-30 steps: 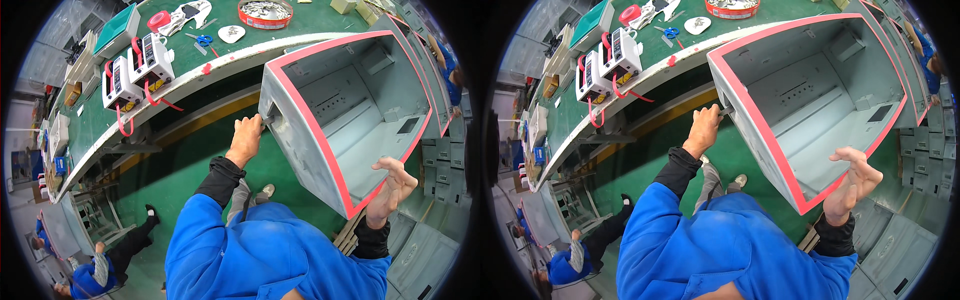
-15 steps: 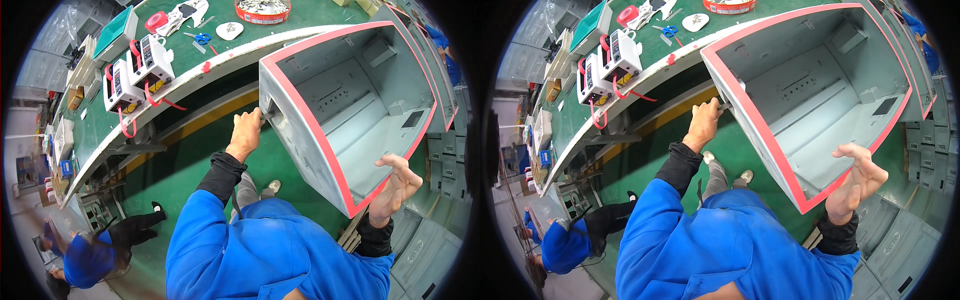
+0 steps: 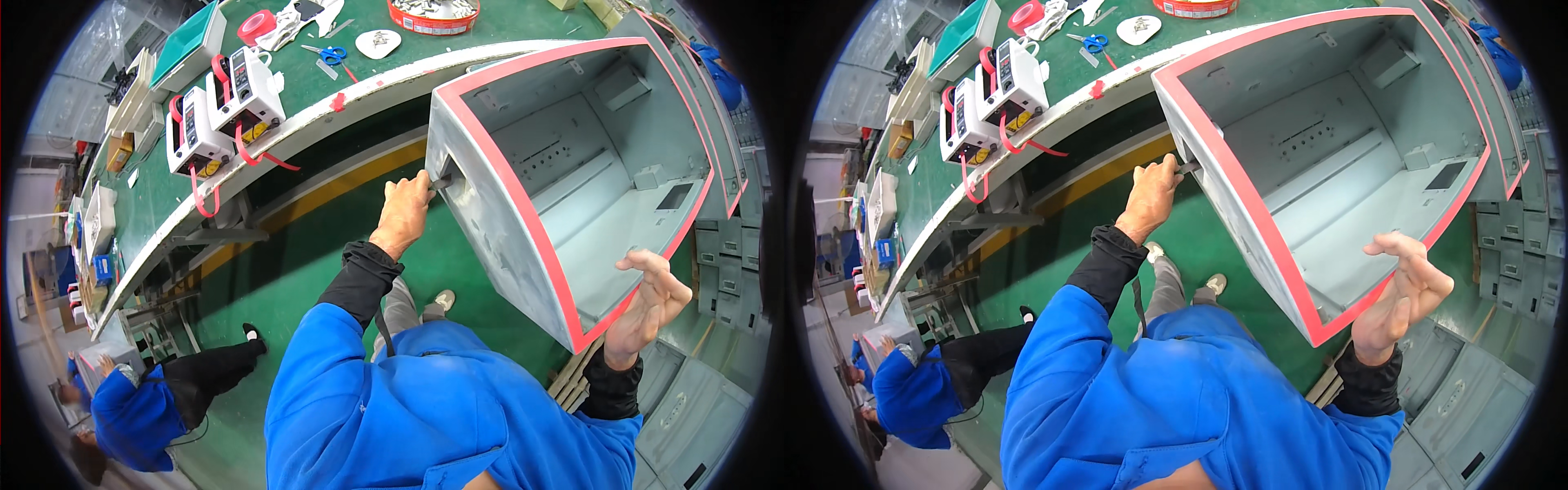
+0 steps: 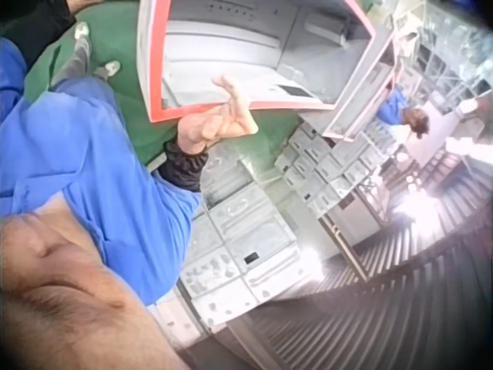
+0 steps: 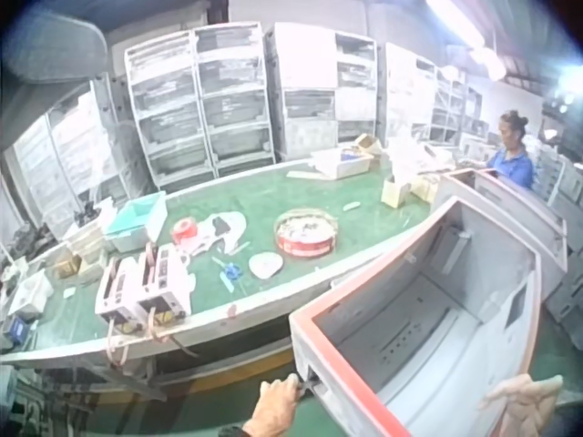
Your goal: The person applies a strip of pink tape along the edges of a gray metal cabinet frame. They smooth the tape down with their fingers to ensure it adheres properly to the corners and sides of the unit.
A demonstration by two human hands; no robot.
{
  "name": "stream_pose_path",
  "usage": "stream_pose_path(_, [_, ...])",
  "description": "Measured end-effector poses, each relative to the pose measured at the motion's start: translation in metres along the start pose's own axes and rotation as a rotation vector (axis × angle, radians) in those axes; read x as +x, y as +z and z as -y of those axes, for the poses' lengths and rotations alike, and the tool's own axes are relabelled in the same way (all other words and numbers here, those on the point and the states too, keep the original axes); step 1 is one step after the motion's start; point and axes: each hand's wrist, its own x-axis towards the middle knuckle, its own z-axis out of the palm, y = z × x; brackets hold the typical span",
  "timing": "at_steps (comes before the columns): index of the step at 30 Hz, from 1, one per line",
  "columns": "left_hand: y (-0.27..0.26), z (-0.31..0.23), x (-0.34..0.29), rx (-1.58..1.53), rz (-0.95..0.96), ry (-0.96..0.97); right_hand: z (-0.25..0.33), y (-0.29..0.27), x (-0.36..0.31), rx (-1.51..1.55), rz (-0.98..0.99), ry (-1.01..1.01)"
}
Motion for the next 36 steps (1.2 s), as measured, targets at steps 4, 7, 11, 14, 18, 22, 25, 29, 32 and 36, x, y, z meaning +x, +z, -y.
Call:
stream_pose_path(4, [0.003, -0.0007, -0.0017, -0.004, -0.015, 0.003, -0.001, -0.0009, 0.0014, -0.017, 0.002, -0.016])
stream_pose_path(7, [0.0023, -0.0016, 0.0001, 0.01, -0.008, -0.003, -0.0013, -0.0001, -0.0005, -0.009, -0.011, -0.005])
stream_pose_path(11, [0.0037, 0.0007, -0.0012, -0.006, 0.023, -0.02, -0.001, 0.0001, 0.0007, -0.015, -0.004, -0.02])
stream_pose_path(14, [-0.0027, -0.0036, 0.0006, 0.007, 0.035, -0.024, -0.0011, 0.0008, 0.0006, -0.026, -0.005, -0.027])
stream_pose_path(18, [-0.0008, -0.0078, -0.0023, -0.017, 0.074, -0.06, 0.0004, 0.0001, 0.0006, -0.034, -0.007, -0.008])
stream_pose_path(22, [-0.0027, -0.0046, 0.0, 0.01, 0.046, -0.048, 0.001, 0.0018, 0.0015, -0.026, -0.012, 0.0])
stream_pose_path(25, [0.0005, -0.0048, -0.0008, -0.036, 0.035, -0.04, -0.0007, -0.0007, 0.0012, -0.025, -0.011, -0.017])
stream_pose_path(29, [0.002, -0.0011, 0.0015, 0.034, -0.014, -0.002, 0.0, -0.0006, 0.0, -0.019, -0.002, -0.017])
stream_pose_path(32, [0.0048, -0.0037, -0.0043, 0.014, 0.062, -0.052, -0.0007, -0.0003, -0.0013, -0.024, -0.011, -0.011])
stream_pose_path(36, [-0.002, -0.001, 0.0021, 0.076, -0.022, 0.01, 0.0013, 0.0015, 0.0011, -0.026, 0.0, -0.008])
